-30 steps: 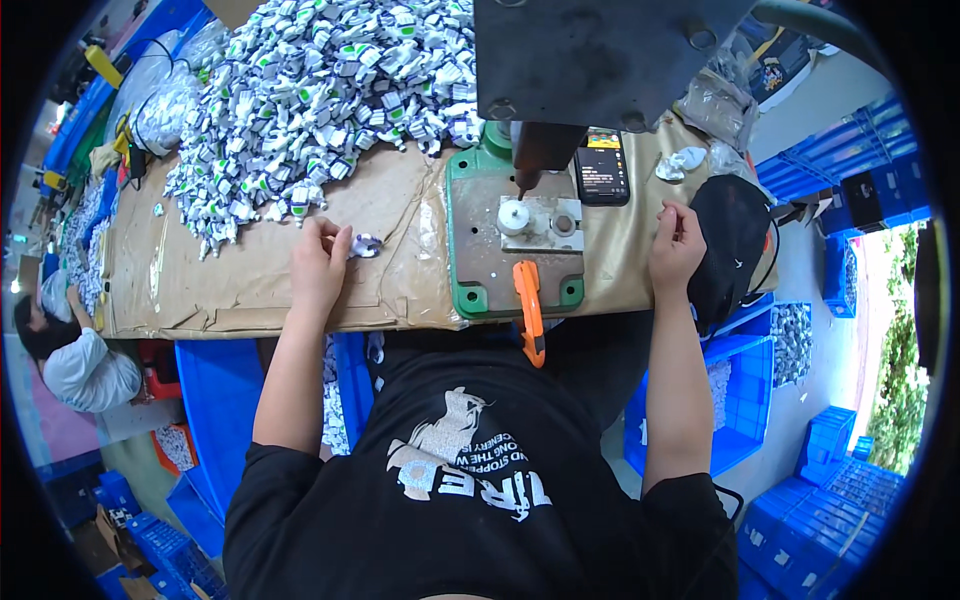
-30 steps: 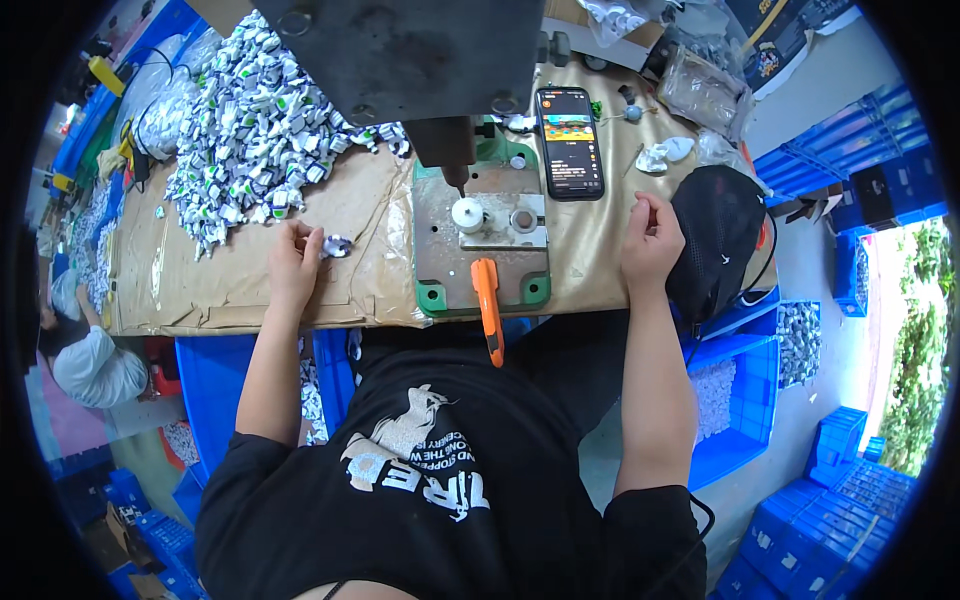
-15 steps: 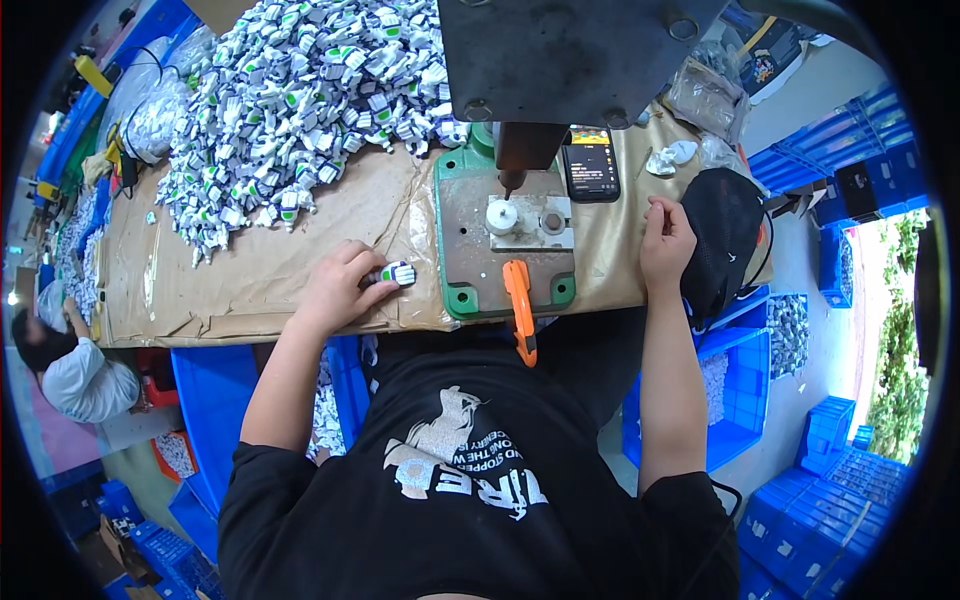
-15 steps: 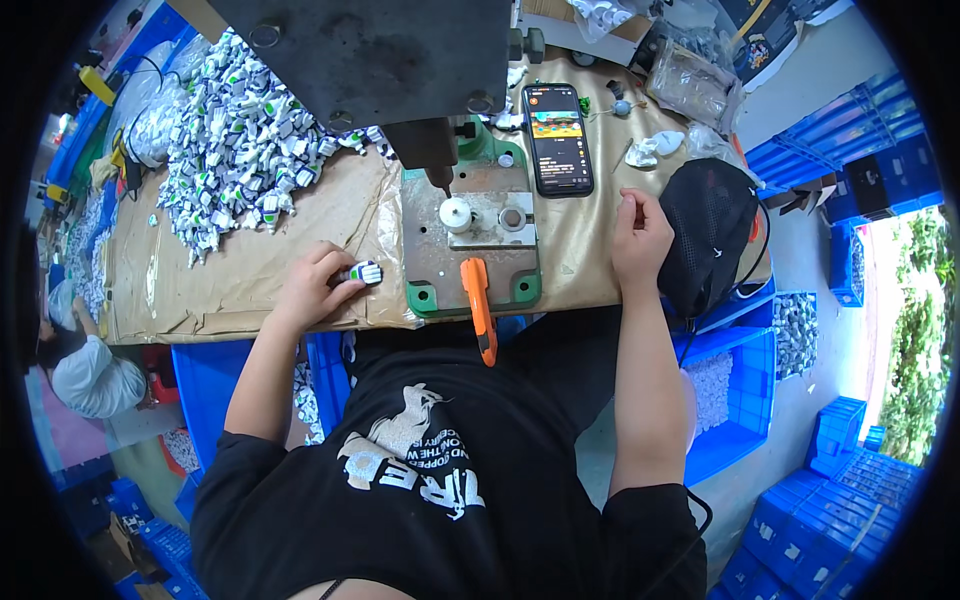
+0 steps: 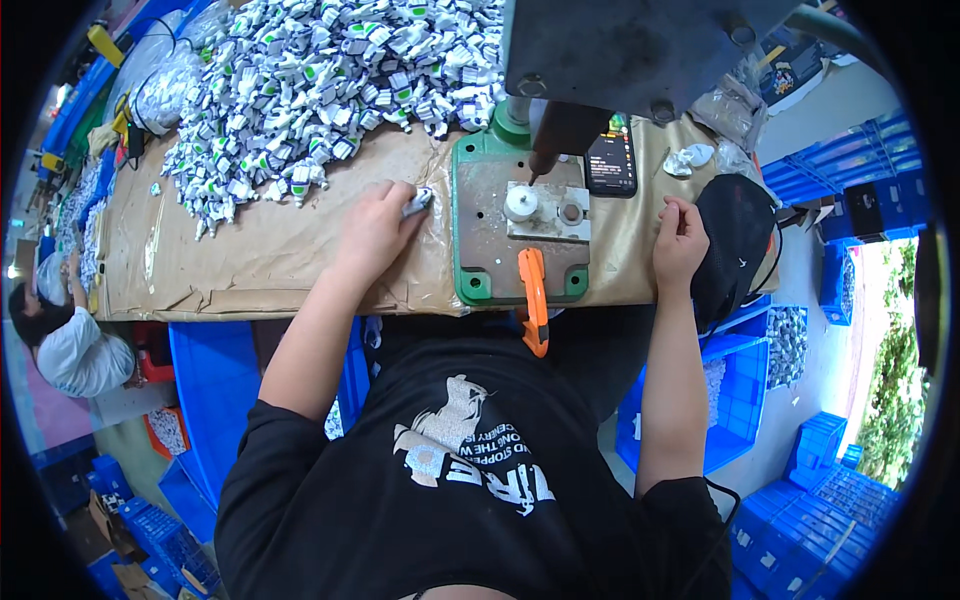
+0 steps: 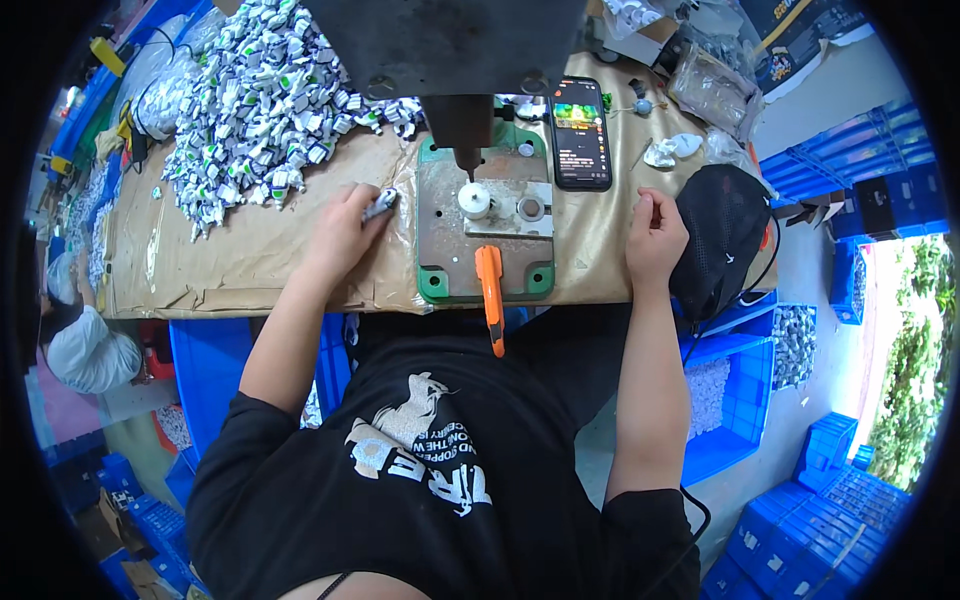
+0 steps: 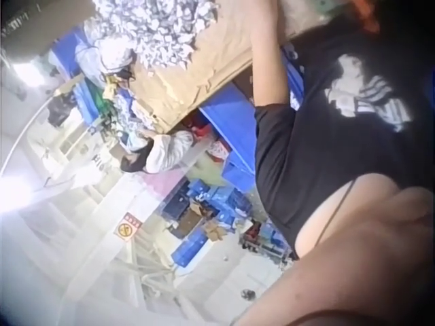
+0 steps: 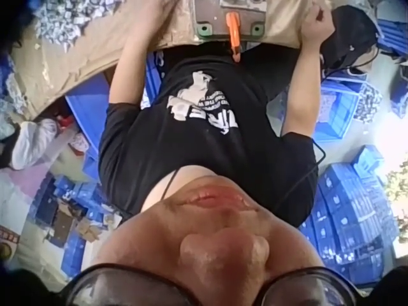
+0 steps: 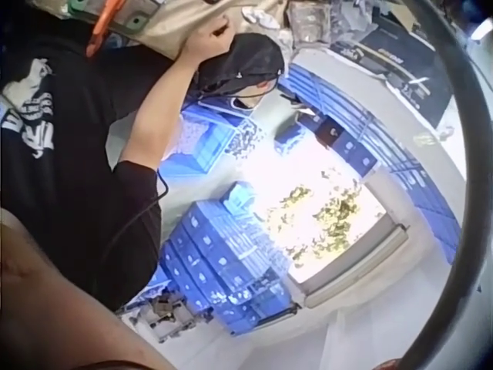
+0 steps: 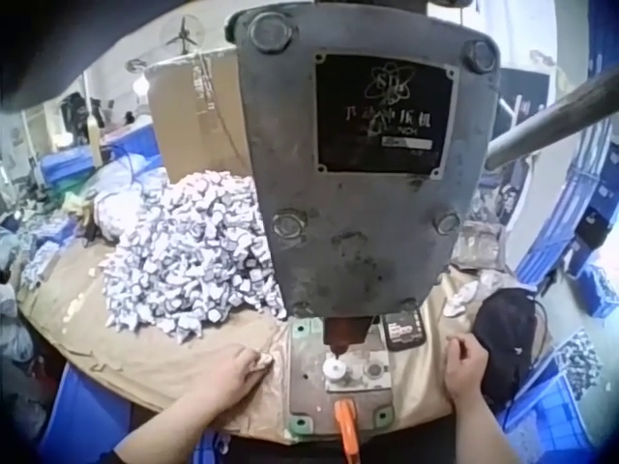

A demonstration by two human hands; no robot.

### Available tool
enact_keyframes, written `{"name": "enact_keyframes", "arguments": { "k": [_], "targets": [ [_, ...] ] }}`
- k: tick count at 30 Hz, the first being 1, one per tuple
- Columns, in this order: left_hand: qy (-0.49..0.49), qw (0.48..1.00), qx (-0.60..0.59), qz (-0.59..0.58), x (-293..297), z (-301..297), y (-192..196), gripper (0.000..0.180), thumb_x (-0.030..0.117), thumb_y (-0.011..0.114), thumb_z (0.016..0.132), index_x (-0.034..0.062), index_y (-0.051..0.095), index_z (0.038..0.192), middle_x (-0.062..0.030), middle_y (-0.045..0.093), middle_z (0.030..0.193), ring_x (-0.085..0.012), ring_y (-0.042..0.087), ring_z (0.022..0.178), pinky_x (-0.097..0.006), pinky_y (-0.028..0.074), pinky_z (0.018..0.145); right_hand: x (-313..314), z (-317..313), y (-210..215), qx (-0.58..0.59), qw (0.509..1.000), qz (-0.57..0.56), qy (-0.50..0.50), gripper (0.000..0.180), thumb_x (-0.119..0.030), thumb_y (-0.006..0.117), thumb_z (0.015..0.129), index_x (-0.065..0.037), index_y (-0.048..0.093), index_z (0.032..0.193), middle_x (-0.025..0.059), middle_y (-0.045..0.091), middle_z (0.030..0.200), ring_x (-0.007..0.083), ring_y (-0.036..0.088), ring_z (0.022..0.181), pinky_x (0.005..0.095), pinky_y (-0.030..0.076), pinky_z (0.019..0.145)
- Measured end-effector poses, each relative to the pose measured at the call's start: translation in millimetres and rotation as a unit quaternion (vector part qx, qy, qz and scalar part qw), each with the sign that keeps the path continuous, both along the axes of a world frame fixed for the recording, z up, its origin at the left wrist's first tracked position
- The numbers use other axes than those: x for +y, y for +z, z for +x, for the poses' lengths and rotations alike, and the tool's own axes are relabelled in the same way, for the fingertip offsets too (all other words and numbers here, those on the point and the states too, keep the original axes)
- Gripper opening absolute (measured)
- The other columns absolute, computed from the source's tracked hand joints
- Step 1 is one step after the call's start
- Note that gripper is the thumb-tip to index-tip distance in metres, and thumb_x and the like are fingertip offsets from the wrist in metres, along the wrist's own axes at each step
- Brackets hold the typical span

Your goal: Assembling small plastic components using a manual press machine.

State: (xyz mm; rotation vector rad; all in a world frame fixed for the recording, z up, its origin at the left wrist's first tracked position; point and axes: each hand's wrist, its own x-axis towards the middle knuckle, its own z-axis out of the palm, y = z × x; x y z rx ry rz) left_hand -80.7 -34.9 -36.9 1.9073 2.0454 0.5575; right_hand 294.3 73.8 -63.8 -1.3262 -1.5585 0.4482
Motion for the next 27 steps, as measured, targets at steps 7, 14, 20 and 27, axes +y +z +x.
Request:
{"name": "enact_keyframes", "arguments": {
  "k": [7,14,20,27],
  "targets": [
    [-0.084,0.989,-0.03,0.117,-8.5,-14.2,-9.4,0.025,0.019,0.074,0.077,0.0053,0.062,0.095,-0.012,0.06,0.094,-0.0323,0.057,0.089,-0.038,0.046,0.079,4.7,1.6,-4.2,0.007,0.999,0.031,0.0,0.015,-0.012,0.058,0.092,0.0,0.067,0.096,0.0006,0.06,0.069,0.0049,0.053,0.061,0.0208,0.043,0.057],
    [-0.054,0.995,-0.05,0.069,-7.1,4.0,5.1,0.019,0.019,0.068,0.085,0.0018,0.062,0.089,-0.0122,0.062,0.079,-0.0264,0.061,0.074,-0.036,0.048,0.067,2.7,3.3,-2.5,-0.006,1.0,0.004,0.005,0.017,-0.012,0.055,0.095,0.0,0.066,0.099,0.0006,0.061,0.075,0.0048,0.055,0.068,0.0191,0.043,0.061],
    [-0.005,0.966,-0.253,0.05,24.0,55.3,35.2,0.029,0.029,0.062,0.09,0.0004,0.061,0.086,-0.0165,0.064,0.075,-0.0299,0.062,0.066,-0.039,0.048,0.063,5.7,4.2,1.4,0.036,0.999,-0.004,0.018,0.018,-0.013,0.055,0.095,0.001,0.066,0.099,0.0011,0.061,0.076,0.0052,0.054,0.067,0.0191,0.043,0.061],
    [-0.051,0.934,-0.353,0.008,44.4,75.2,29.7,0.032,0.031,0.059,0.093,-0.0001,0.064,0.092,-0.007,0.063,0.073,-0.015,0.058,0.067,-0.03,0.046,0.063,7.0,3.5,121.9,0.161,0.979,0.125,0.029,0.021,-0.015,0.053,0.096,0.003,0.064,0.099,0.0053,0.06,0.079,0.0102,0.055,0.071,0.0224,0.045,0.066]
  ]
}}
